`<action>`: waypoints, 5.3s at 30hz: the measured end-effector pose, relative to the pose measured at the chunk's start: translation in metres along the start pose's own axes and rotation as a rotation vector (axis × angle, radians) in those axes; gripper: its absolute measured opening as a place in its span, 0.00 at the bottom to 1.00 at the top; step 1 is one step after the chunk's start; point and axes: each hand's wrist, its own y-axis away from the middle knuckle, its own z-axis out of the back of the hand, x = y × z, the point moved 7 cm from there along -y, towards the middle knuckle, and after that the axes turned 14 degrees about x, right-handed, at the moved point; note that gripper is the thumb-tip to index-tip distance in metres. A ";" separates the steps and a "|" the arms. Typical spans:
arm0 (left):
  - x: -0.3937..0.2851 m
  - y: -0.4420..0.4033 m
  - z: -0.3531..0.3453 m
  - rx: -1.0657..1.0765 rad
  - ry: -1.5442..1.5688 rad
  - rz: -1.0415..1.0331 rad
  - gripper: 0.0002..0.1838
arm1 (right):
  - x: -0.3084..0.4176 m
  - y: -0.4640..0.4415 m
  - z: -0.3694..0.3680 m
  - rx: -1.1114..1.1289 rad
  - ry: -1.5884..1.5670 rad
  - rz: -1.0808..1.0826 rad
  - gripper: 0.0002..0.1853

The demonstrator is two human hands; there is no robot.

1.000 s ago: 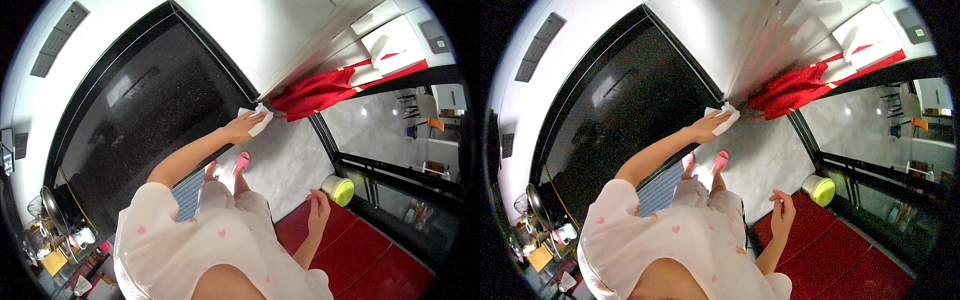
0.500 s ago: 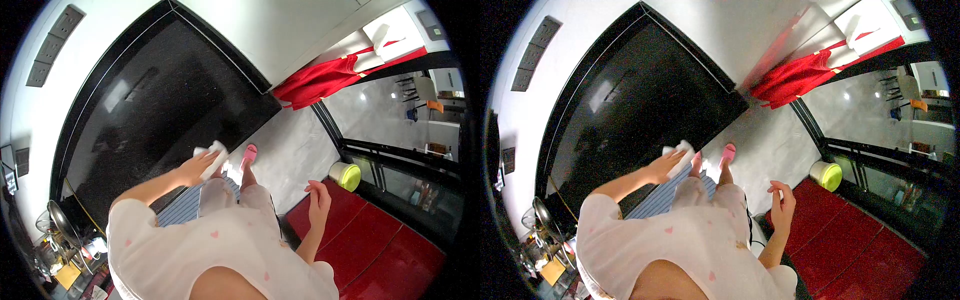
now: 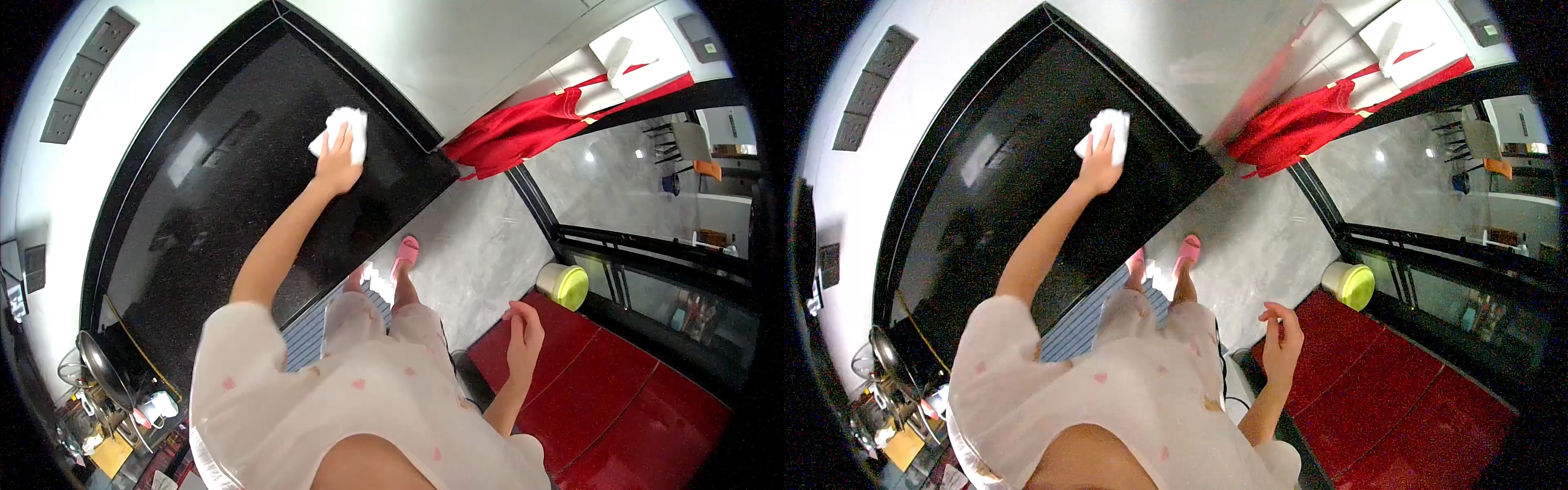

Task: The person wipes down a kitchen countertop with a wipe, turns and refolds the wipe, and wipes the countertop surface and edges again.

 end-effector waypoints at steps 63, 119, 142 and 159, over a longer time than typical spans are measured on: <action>0.346 -0.034 0.053 -0.051 0.297 0.641 0.31 | 0.032 -0.052 -0.076 0.124 0.076 -0.076 0.08; 0.310 -0.061 0.057 -0.093 0.294 0.499 0.32 | 0.053 -0.041 -0.113 0.148 0.100 -0.053 0.09; 0.375 0.085 0.018 0.055 0.054 0.669 0.30 | 0.068 -0.047 -0.136 0.243 0.100 -0.029 0.08; 0.323 0.213 -0.027 -0.050 0.131 0.602 0.28 | 0.104 -0.052 -0.166 0.430 0.167 0.151 0.09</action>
